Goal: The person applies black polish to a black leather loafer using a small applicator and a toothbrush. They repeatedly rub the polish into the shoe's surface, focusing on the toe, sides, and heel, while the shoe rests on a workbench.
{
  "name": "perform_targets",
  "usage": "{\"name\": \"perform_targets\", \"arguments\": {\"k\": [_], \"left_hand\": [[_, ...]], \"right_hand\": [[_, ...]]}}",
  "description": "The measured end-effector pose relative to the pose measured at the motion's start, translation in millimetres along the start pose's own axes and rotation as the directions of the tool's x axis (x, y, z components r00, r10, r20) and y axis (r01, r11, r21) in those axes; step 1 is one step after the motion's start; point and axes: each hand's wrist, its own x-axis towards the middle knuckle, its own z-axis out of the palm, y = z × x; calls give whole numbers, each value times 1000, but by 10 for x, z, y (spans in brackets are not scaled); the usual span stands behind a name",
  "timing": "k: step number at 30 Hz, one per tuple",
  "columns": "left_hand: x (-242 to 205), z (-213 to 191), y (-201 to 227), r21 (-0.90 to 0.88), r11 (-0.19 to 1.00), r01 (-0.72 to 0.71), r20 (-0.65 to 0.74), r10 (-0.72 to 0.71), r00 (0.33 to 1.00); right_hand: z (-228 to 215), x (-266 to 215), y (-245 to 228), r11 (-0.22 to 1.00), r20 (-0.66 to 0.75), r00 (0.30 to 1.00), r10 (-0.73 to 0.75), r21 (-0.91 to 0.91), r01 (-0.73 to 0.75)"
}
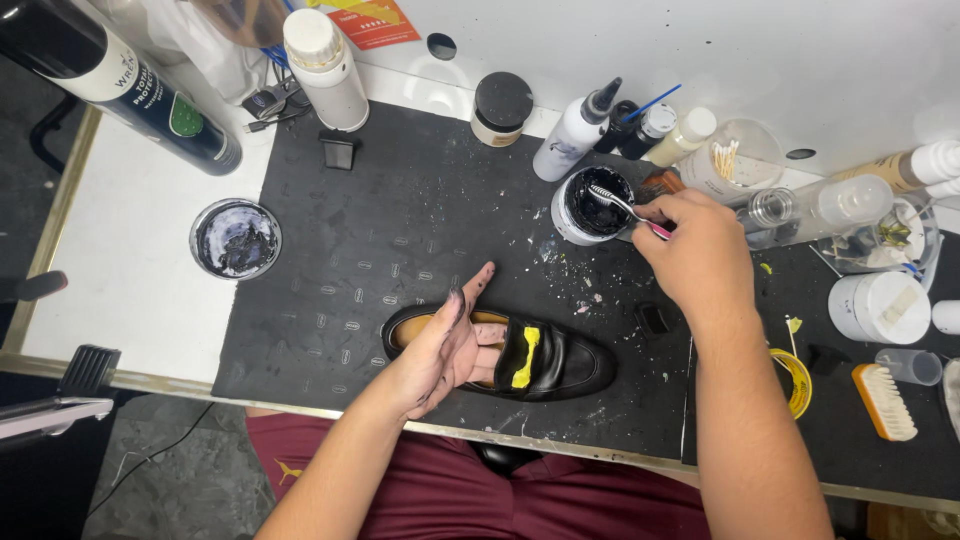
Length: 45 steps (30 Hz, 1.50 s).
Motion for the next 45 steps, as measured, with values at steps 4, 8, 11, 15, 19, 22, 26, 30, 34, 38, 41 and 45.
{"name": "perform_targets", "arguments": {"k": [4,8,11,15,19,22,26,30,34,38,41,45], "left_hand": [[-11,-6,-2,-13,1000,-14,3,14,1000],[-12,-24,-10,-15,1000,-20,16,20,1000],[-17,-33,-7,-37,999,-11,15,12,1000],[-9,-40,-21,-22,999,-27,27,28,999],[-21,-57,-49,-16,999,-30,31,31,999],[-28,-73,-66,-39,999,-31,44,33,998],[-24,-114,-80,-61,997,-42,55,45,997],[-35,-124,-91,-68,997,-27,51,30,998],[-11,-110,-70,-65,998,-10,31,12,999],[-26,-87,-40,-50,999,0,41,2,999],[-12,-113,-78,-44,999,8,21,-7,1000],[-21,-138,-104,-74,996,-44,60,49,997]], "right_hand": [[-5,12,11,1000,29,999,25,-14,-25],[-5,-85,16,999,-5,999,-32,-40,32],[-70,-420,-69,967,-117,993,33,253,-2],[-39,-1020,-214,858,125,992,-5,511,-60],[132,-1402,-284,786,156,988,-17,613,-84],[303,-1479,-351,748,63,996,-59,663,3],[397,-1559,-417,748,54,998,12,662,-44],[416,-1519,-393,761,153,980,126,619,-194],[409,-1499,-441,796,12,999,48,604,-46],[293,-1466,-560,786,42,997,68,613,-80],[272,-1383,-604,811,40,997,69,579,-80],[266,-1432,-694,827,28,998,63,558,-68]]}}
